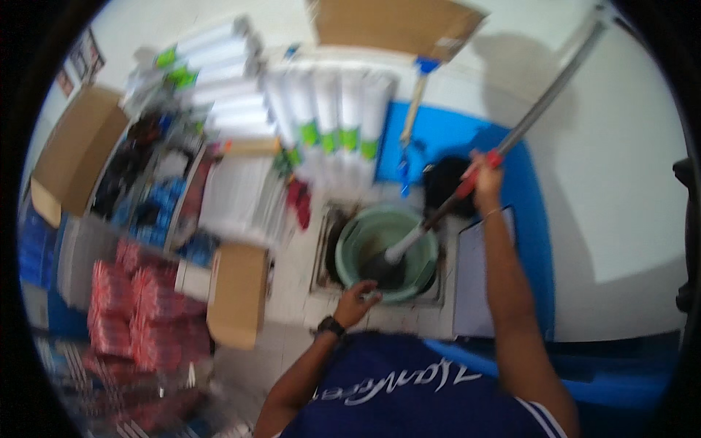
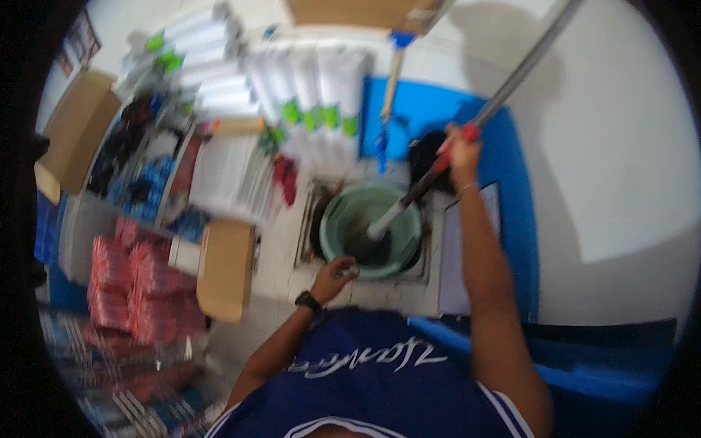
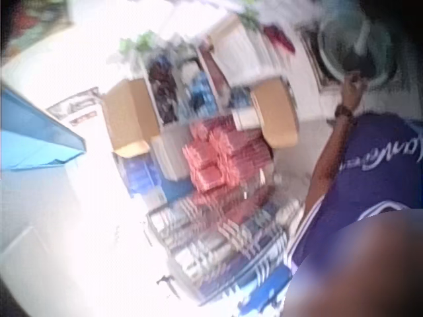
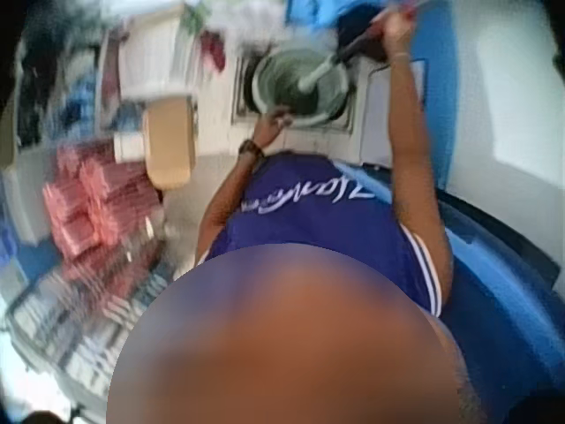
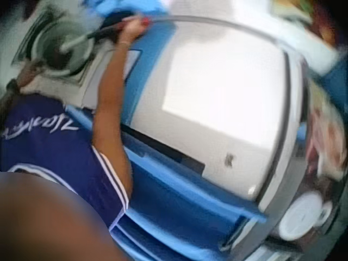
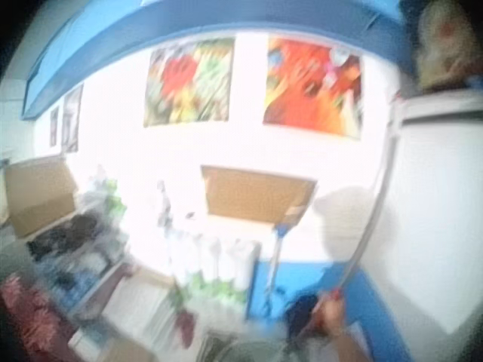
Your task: The person walks from a water bottling area to the back of a shop, picks up a mop, and mops the tiled floor around large water tanks and stacked supplies. They then rinse the mop in a sink.
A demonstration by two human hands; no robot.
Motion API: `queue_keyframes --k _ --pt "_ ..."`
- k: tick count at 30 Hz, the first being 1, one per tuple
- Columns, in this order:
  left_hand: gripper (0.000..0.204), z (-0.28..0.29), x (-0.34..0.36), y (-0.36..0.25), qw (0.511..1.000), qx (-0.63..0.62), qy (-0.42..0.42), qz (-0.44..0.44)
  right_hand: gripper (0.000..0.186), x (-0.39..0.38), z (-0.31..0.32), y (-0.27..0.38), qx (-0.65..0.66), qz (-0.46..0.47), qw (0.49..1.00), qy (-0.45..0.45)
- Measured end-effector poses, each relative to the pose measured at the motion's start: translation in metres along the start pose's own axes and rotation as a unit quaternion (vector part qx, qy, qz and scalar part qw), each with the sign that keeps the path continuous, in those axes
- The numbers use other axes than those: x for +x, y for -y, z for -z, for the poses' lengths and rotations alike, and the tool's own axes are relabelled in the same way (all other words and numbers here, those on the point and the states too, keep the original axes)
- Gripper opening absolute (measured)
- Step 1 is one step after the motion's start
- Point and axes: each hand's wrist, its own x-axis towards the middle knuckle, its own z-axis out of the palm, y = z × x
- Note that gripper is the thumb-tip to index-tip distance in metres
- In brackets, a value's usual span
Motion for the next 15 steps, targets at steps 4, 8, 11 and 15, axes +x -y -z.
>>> queue_keyframes --k 4,8,11,15 --pt "0.040 0.038 -0.079 0.061 0.970 -0.111 -0.149 0.154 0.022 0.007 0.000 0.000 0.062 -0.041 0.997 0.022" --pt "0.035 0.062 -0.146 0.087 0.914 -0.101 -0.277 0.277 0.023 0.010 -0.003 0.003 0.079 -0.038 0.995 0.039" --pt "0.033 0.059 -0.159 0.089 0.915 -0.078 -0.294 0.264 0.022 0.006 -0.009 0.009 0.103 -0.055 0.993 0.021" --pt "0.040 0.014 -0.102 0.073 0.973 -0.004 -0.182 0.142 0.021 -0.012 -0.025 0.026 0.078 -0.025 0.996 0.034"
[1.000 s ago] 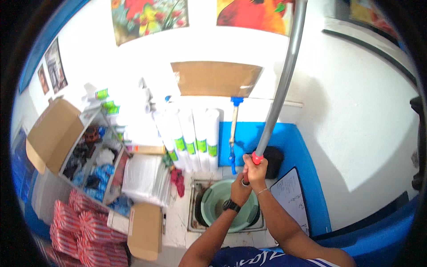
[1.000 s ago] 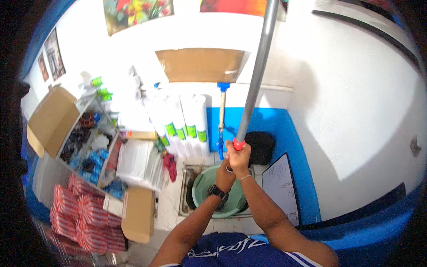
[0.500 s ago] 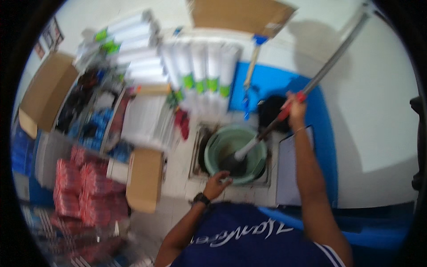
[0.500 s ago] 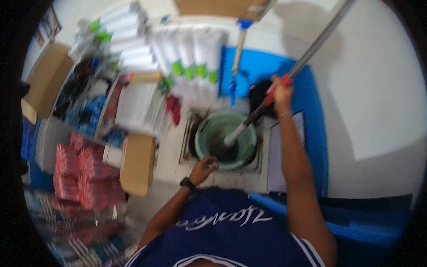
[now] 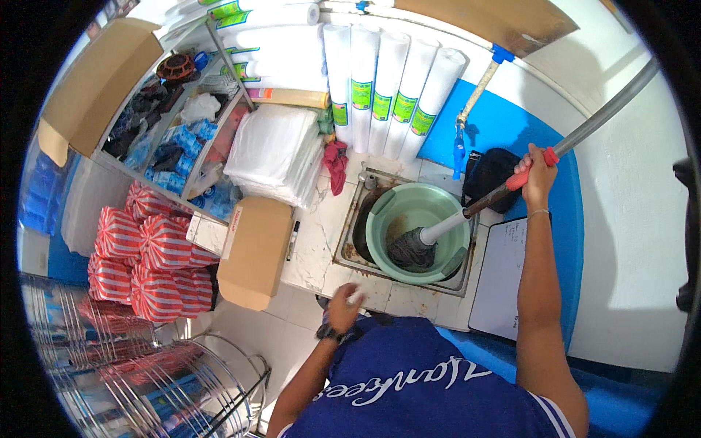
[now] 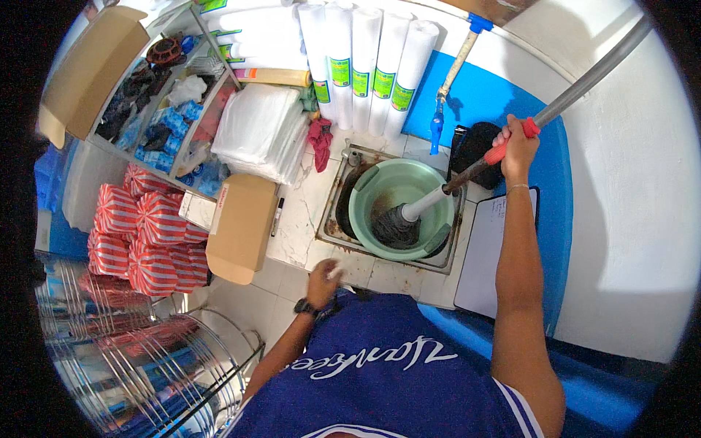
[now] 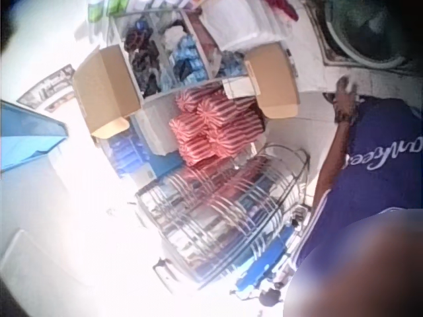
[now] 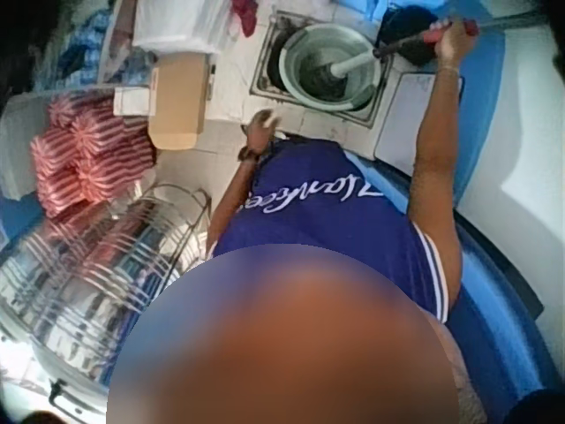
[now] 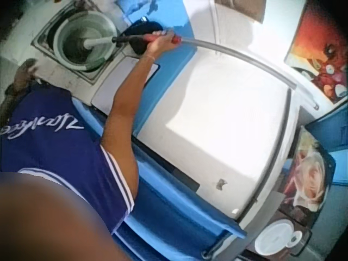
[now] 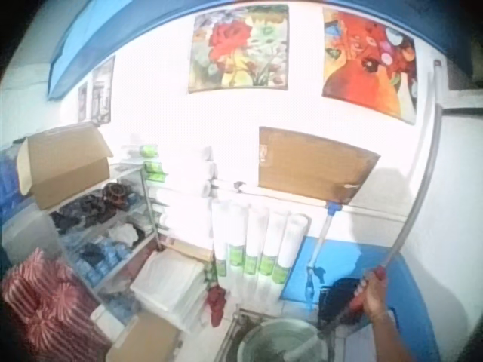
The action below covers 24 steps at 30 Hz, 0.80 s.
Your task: The person walks from a water bottling area to the back of a shop, picks up a mop, and mops the tiled floor around large water tanks and stacked supplies. They then rinse the mop in a sink.
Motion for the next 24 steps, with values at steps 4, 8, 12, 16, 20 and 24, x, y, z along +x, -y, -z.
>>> queue_keyframes --k 4,8,12,16,20,24 --pt "0.067 -0.101 0.054 -0.054 0.944 0.172 0.197 -0.201 0.022 -0.024 -0.030 0.023 -0.072 0.063 0.995 0.024" --pt "0.058 -0.181 0.080 -0.069 0.852 0.346 0.285 -0.270 0.024 -0.059 -0.055 0.044 -0.150 0.102 0.983 0.041" --pt "0.033 -0.212 0.100 -0.051 0.835 0.368 0.275 -0.302 0.025 -0.093 -0.072 0.058 -0.184 0.147 0.969 0.076" --pt "0.027 -0.201 0.089 -0.054 0.871 0.295 0.254 -0.302 0.025 -0.125 -0.073 0.087 -0.162 0.141 0.972 0.095" --pt "0.039 -0.171 0.076 -0.081 0.922 0.179 0.223 -0.262 0.022 -0.148 -0.088 0.127 -0.140 0.151 0.964 0.167" --pt "0.049 -0.143 0.072 -0.097 0.955 0.045 0.120 -0.266 0.018 -0.172 -0.122 0.140 -0.137 0.138 0.951 0.241"
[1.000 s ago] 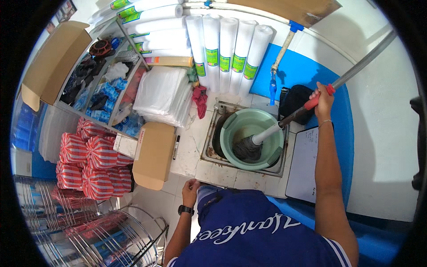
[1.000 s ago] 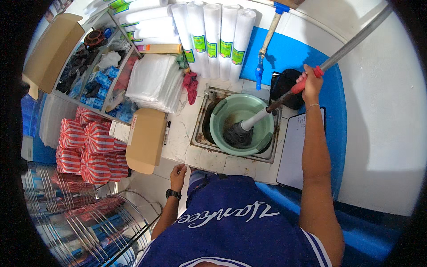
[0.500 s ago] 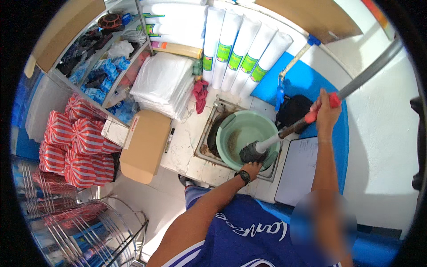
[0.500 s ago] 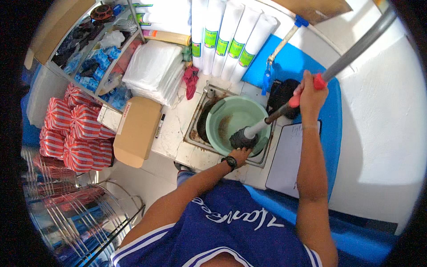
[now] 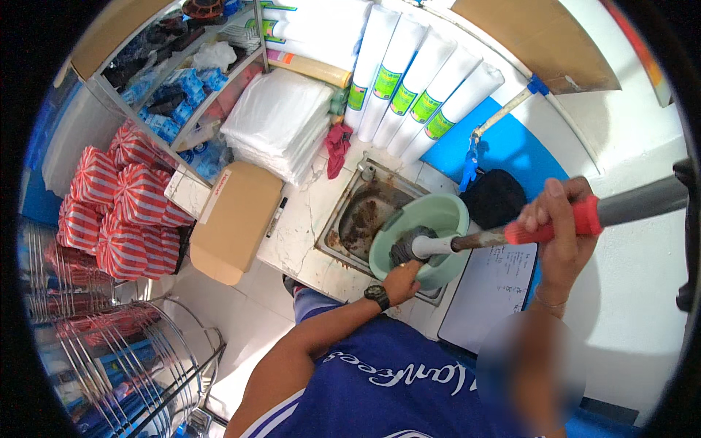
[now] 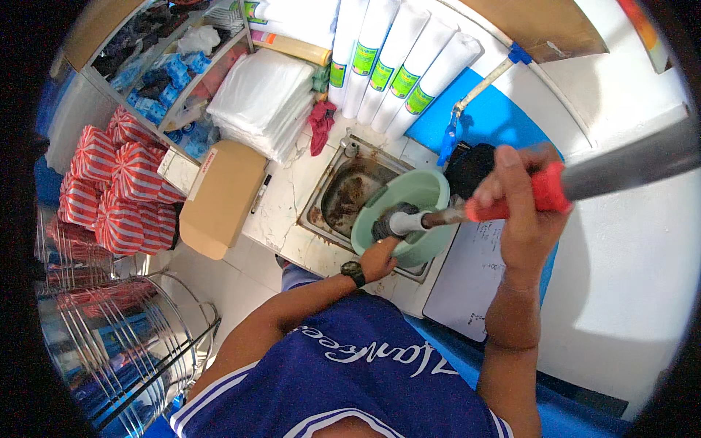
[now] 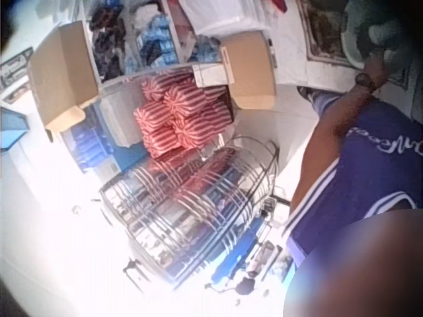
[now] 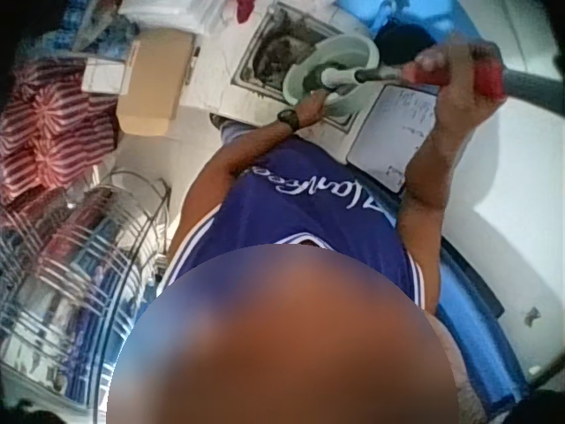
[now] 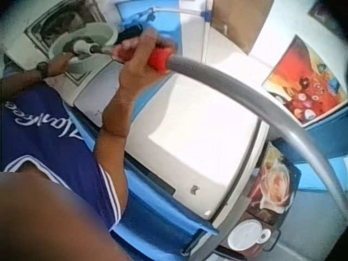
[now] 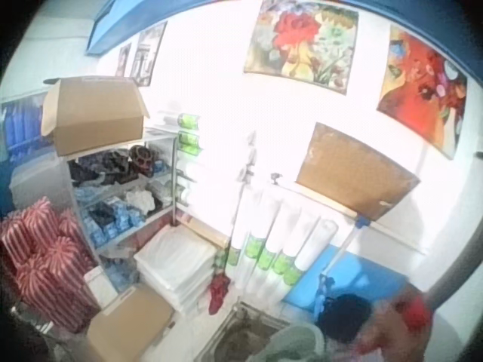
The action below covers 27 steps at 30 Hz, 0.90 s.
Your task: The person walks from a water bottling area to the back of a shop, picks up a mop, and mops the tiled floor around large water tanks and stacked supplies. They then rinse the mop in a sink.
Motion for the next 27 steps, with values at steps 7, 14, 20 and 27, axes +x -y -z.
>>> queue_keyframes --k 7,14,20,27 --pt "0.044 0.014 0.010 -0.014 0.954 -0.161 -0.176 0.182 0.022 0.012 -0.069 -0.011 -0.005 -0.017 0.992 0.128" --pt "0.046 0.021 0.006 -0.019 0.950 -0.174 -0.212 0.148 0.026 0.015 -0.096 -0.006 -0.040 0.024 0.987 0.153" --pt "0.052 0.025 0.009 -0.014 0.978 -0.125 -0.147 0.078 0.026 0.014 -0.082 0.001 -0.033 0.029 0.991 0.124" --pt "0.056 -0.005 0.019 0.011 0.990 0.122 0.071 0.023 0.027 0.020 -0.029 -0.020 -0.065 -0.033 0.997 0.032"
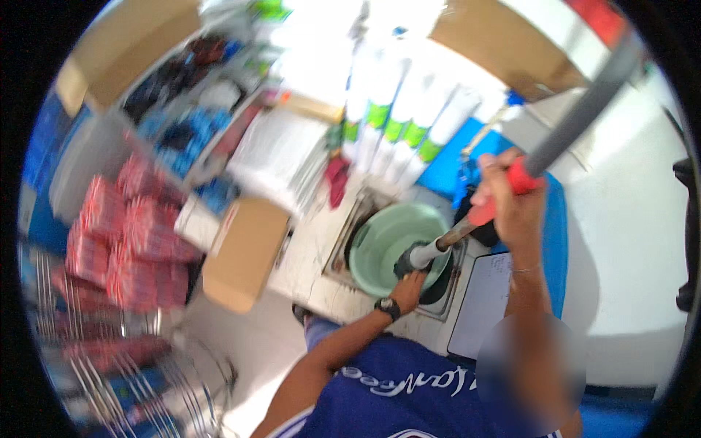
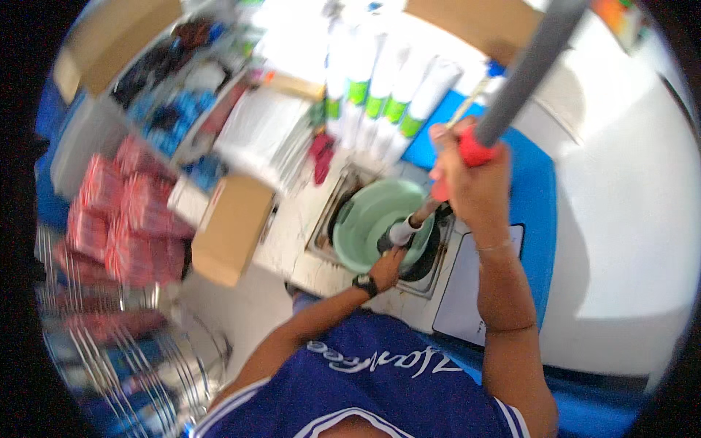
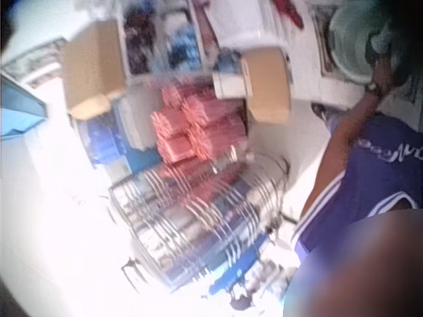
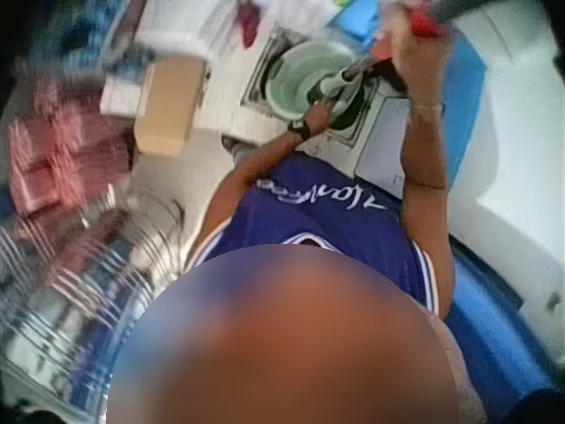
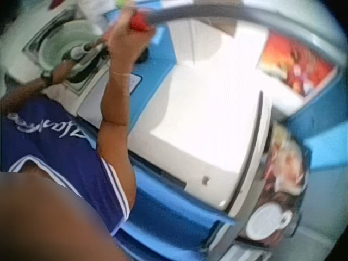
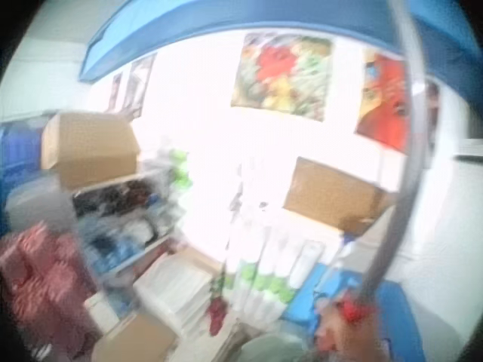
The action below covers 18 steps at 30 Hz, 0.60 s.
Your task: The person walks from a water bottling area to the back of a shop, picks up a mop, and mops the tiled floor around large water tanks and stacked supplies. They then rinse the mop in a sink.
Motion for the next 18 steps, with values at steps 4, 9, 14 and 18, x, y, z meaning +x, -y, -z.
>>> queue_keyframes --k 4,9,14,18 --pt "0.054 -0.030 0.003 0.006 0.988 0.076 0.132 -0.023 0.030 0.015 0.039 -0.061 -0.010 -0.042 0.994 -0.103" --pt "0.057 -0.036 0.002 0.011 0.966 0.119 0.214 -0.088 0.029 0.015 0.100 -0.139 0.041 -0.082 0.968 -0.232" --pt "0.043 -0.019 -0.014 0.022 0.975 0.022 0.202 -0.090 0.030 0.030 0.159 -0.186 0.044 -0.092 0.948 -0.302" --pt "0.036 0.009 -0.039 0.037 0.985 -0.091 0.146 -0.017 0.028 0.060 0.184 -0.219 0.002 -0.120 0.939 -0.321"
